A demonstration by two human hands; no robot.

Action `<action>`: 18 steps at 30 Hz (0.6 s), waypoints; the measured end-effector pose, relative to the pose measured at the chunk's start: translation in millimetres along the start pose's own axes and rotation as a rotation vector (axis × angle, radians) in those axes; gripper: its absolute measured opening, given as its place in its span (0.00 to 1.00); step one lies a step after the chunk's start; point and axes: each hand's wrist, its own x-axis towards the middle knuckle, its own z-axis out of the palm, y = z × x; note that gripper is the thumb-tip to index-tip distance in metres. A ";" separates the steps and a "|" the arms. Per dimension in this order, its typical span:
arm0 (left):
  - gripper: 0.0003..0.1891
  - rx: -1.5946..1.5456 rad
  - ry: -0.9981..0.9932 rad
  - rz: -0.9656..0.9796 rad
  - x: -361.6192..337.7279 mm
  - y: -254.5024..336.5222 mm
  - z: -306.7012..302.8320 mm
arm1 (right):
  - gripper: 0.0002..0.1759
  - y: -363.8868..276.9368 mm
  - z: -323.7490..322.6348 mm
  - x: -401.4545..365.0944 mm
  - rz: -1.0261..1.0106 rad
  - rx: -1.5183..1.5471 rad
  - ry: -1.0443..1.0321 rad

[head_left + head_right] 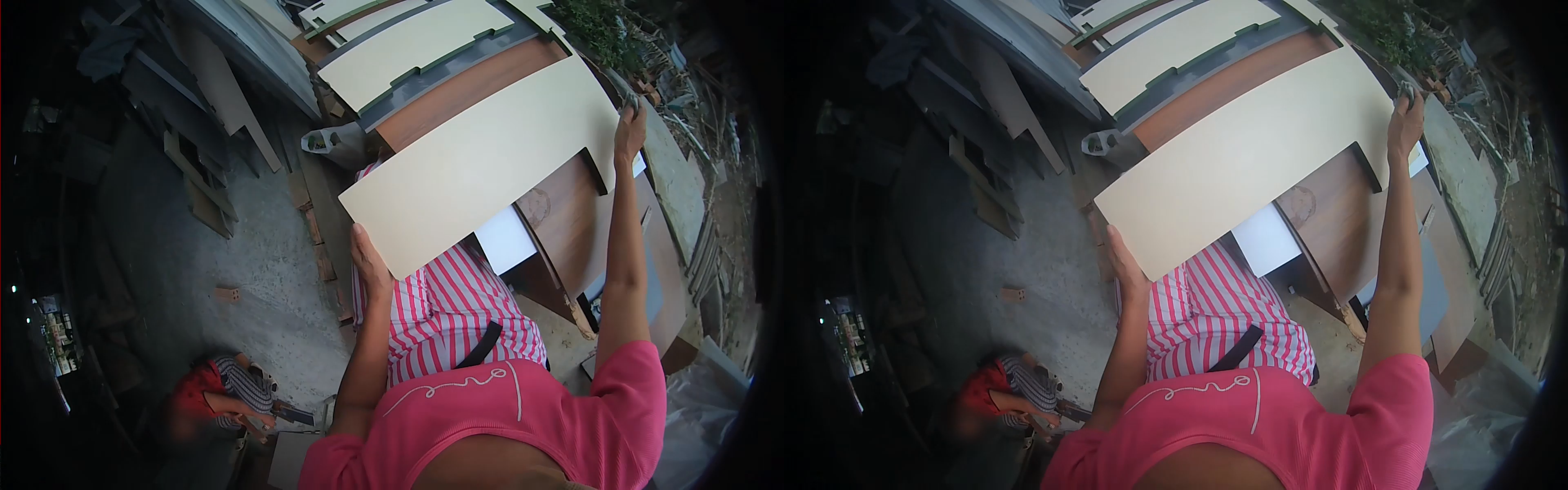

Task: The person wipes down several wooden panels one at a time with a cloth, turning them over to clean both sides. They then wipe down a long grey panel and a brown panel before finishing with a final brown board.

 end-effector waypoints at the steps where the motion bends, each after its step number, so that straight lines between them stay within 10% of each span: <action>1: 0.32 0.036 -0.043 0.022 -0.1 -1.7 -3.3 | 0.20 -32.4 -3.8 -25.3 0.014 0.090 -0.068; 4: 0.32 0.001 -0.063 0.055 3.1 -7.5 -3.9 | 0.14 -95.0 -2.3 -110.5 -0.383 0.119 -0.230; 10: 0.29 -0.128 0.001 0.022 -1.2 0.0 4.2 | 0.24 -217.6 -25.8 -284.4 -0.530 0.490 -0.810; 13: 0.26 0.324 0.091 0.428 -6.9 -12.5 -0.4 | 0.25 -226.8 -28.1 -338.6 -0.779 0.441 -0.967; 18: 0.27 -0.006 -0.002 0.081 0.8 -7.1 -1.3 | 0.22 -200.0 -31.5 -309.5 -0.799 0.330 -0.893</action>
